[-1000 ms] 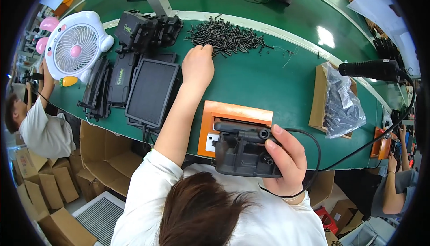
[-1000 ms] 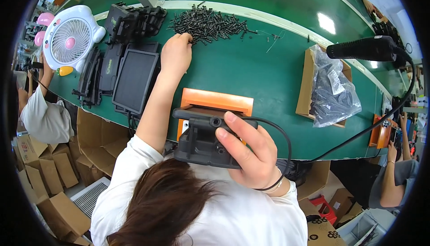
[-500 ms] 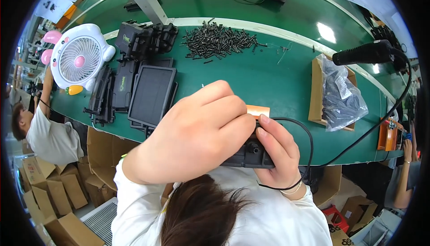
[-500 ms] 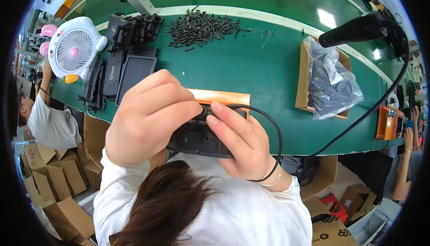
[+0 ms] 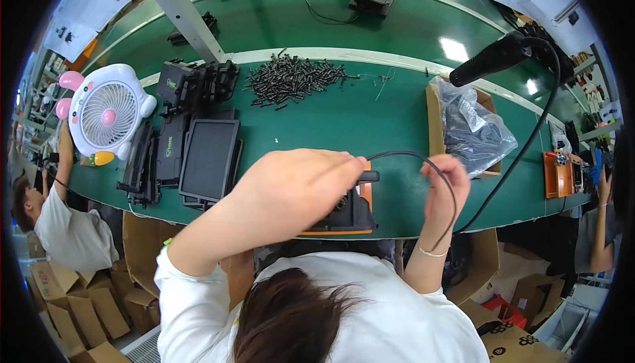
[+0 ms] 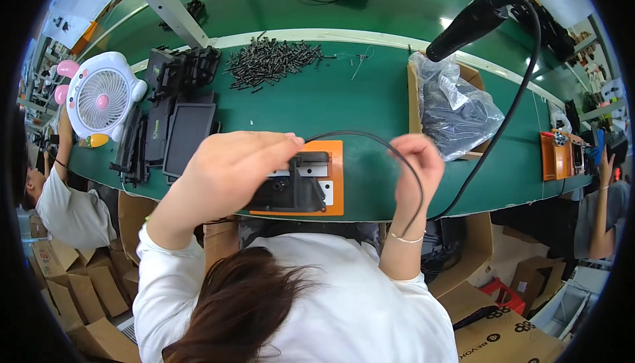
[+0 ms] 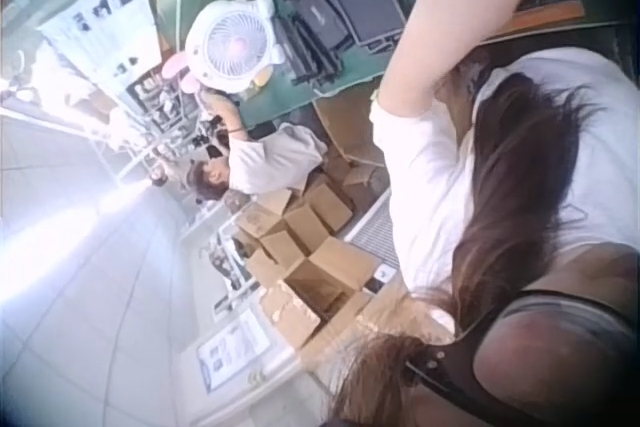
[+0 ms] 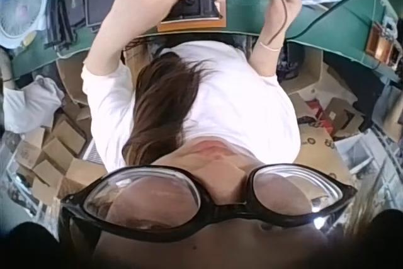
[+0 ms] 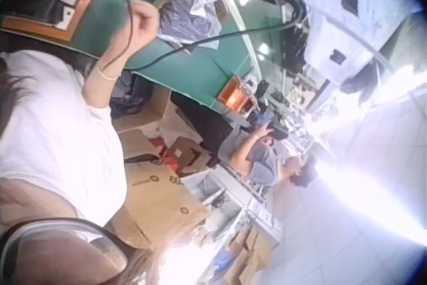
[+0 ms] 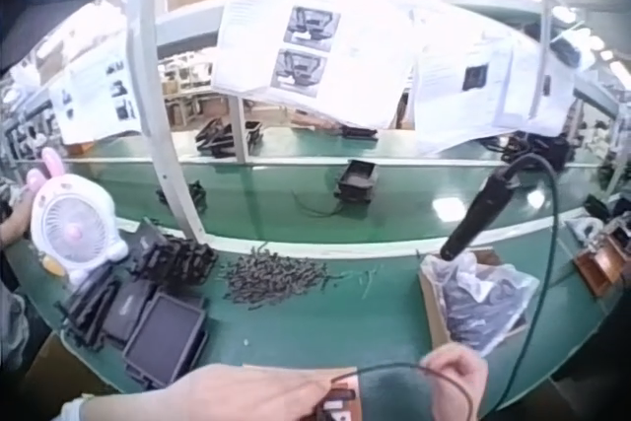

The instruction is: The recorder is assembling electronic components, involving plastic housings and solar panels, using an electric screwdriver.

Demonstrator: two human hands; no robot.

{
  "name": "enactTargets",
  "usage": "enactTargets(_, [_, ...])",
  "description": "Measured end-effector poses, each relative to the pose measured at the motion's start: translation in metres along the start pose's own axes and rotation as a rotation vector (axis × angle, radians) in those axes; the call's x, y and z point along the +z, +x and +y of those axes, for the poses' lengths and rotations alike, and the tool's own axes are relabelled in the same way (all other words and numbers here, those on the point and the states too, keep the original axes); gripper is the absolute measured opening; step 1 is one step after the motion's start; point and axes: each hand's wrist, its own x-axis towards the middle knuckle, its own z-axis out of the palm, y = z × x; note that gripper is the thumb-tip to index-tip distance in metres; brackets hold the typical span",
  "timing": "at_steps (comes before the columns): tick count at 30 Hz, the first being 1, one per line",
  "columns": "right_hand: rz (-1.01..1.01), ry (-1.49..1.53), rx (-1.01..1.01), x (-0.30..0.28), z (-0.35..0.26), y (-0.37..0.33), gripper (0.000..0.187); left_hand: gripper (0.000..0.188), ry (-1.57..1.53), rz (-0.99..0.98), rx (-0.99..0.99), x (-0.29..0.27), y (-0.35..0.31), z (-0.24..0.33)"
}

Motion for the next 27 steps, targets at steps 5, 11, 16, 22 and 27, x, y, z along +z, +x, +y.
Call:
enactTargets(5, [0.472, -0.495, -0.366, 0.004, -0.015, 0.082, 0.036, 0.049, -0.553, 0.035, -0.174, 0.009, -0.015, -0.018])
enactTargets(11, [0.186, -0.517, -0.343, -0.029, -0.038, 0.174, 0.050, 0.066, -0.738, -0.165, -0.502, 0.006, -0.013, -0.018])
enactTargets(16, [-0.190, 0.284, -0.493, 0.010, -0.072, 0.162, 0.046, 0.063, -0.894, 0.018, -0.546, 0.019, -0.022, -0.013])
enactTargets(22, [-0.670, 0.783, -0.222, 0.109, -0.132, 0.117, 0.048, 0.061, -0.845, 0.072, -0.492, 0.021, -0.028, -0.017])
enactTargets(27, [-0.681, 0.745, -0.164, 0.119, -0.129, 0.113, 0.046, 0.057, -0.799, 0.150, -0.438, 0.028, -0.027, -0.018])
